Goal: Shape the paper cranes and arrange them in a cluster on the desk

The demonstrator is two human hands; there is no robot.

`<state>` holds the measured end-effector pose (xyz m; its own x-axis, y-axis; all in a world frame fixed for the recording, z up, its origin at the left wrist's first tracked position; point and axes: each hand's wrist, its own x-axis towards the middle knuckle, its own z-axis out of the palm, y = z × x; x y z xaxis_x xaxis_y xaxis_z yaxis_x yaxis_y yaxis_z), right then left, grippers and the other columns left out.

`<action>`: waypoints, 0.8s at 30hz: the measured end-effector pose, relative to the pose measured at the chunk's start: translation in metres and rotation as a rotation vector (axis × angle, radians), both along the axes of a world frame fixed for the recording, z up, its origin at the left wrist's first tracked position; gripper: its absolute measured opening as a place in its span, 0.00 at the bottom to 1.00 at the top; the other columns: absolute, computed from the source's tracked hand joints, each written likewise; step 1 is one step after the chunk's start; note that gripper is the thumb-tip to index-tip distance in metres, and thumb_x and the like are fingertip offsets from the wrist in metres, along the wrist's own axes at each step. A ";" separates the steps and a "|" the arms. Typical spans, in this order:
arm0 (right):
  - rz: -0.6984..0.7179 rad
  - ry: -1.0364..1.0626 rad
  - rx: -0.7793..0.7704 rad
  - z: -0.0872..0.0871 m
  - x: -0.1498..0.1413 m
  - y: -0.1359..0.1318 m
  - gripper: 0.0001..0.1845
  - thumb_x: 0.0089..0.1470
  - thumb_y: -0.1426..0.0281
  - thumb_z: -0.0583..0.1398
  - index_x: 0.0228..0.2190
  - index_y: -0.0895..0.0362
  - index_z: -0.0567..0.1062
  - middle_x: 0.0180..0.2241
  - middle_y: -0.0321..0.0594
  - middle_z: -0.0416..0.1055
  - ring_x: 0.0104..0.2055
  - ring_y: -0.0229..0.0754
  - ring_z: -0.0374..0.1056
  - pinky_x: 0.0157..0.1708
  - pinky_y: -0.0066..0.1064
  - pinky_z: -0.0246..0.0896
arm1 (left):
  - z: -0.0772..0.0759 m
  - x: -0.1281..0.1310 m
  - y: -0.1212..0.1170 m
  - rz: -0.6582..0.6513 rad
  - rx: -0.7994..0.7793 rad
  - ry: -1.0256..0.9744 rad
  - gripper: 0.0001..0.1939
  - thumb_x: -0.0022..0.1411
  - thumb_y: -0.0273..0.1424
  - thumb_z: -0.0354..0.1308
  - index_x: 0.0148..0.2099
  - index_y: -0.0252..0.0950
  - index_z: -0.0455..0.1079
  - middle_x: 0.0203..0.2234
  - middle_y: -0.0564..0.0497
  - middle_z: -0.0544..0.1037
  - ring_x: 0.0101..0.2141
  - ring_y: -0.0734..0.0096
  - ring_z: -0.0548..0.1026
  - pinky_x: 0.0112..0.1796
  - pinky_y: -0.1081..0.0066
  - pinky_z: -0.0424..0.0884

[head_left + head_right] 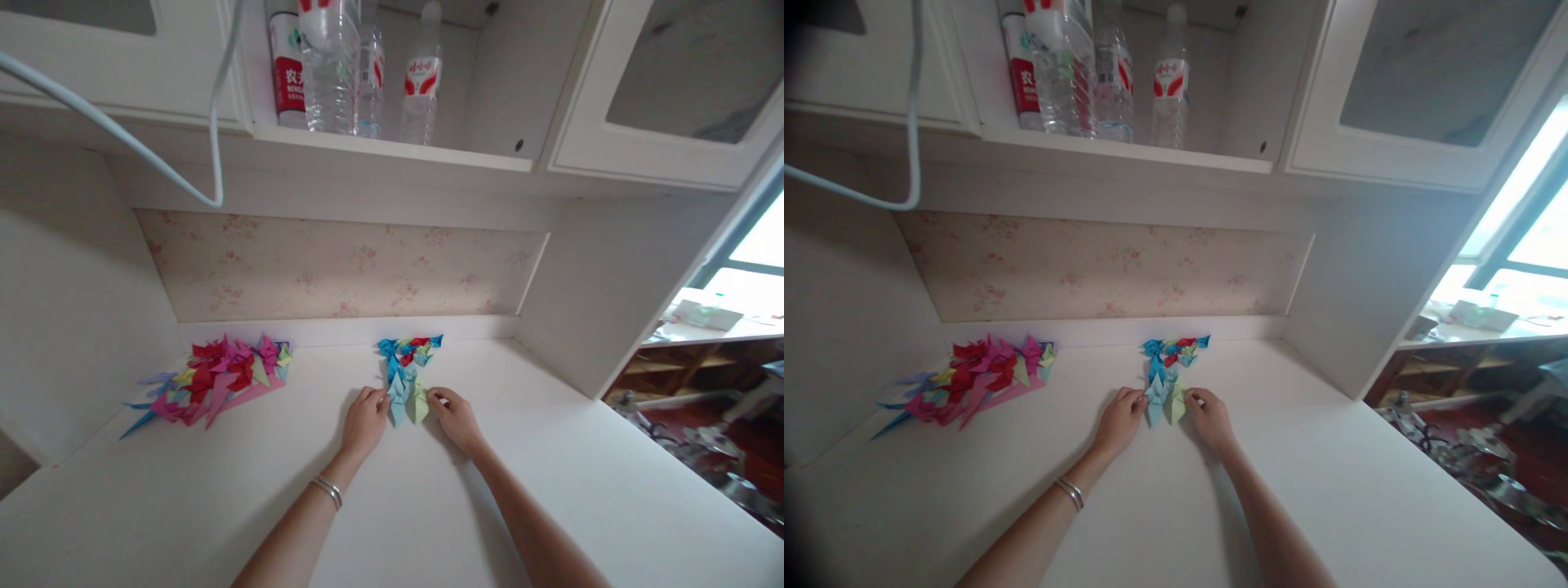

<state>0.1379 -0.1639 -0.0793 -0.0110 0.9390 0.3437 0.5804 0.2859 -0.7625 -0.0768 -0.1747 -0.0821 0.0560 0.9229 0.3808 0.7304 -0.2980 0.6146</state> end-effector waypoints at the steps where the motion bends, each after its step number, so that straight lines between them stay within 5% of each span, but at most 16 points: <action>1: 0.001 0.029 -0.004 -0.001 0.002 -0.001 0.19 0.55 0.59 0.52 0.35 0.57 0.77 0.36 0.43 0.76 0.33 0.43 0.69 0.35 0.33 0.63 | 0.000 0.000 0.000 0.000 0.000 -0.001 0.15 0.66 0.33 0.46 0.46 0.40 0.73 0.40 0.49 0.74 0.40 0.69 0.73 0.42 0.73 0.65; 12: 0.147 -0.063 0.042 0.002 0.000 -0.008 0.19 0.55 0.59 0.52 0.35 0.56 0.78 0.36 0.44 0.76 0.33 0.43 0.69 0.35 0.32 0.63 | 0.004 0.000 -0.005 0.008 -0.002 0.018 0.13 0.66 0.33 0.47 0.44 0.40 0.73 0.39 0.48 0.74 0.39 0.69 0.73 0.41 0.73 0.65; 24: 0.141 -0.127 0.011 0.001 -0.001 0.000 0.17 0.56 0.61 0.52 0.37 0.55 0.78 0.38 0.41 0.75 0.36 0.42 0.70 0.37 0.31 0.61 | 0.005 0.000 -0.004 0.012 -0.007 0.038 0.15 0.66 0.34 0.45 0.44 0.41 0.73 0.39 0.48 0.74 0.38 0.70 0.73 0.40 0.73 0.65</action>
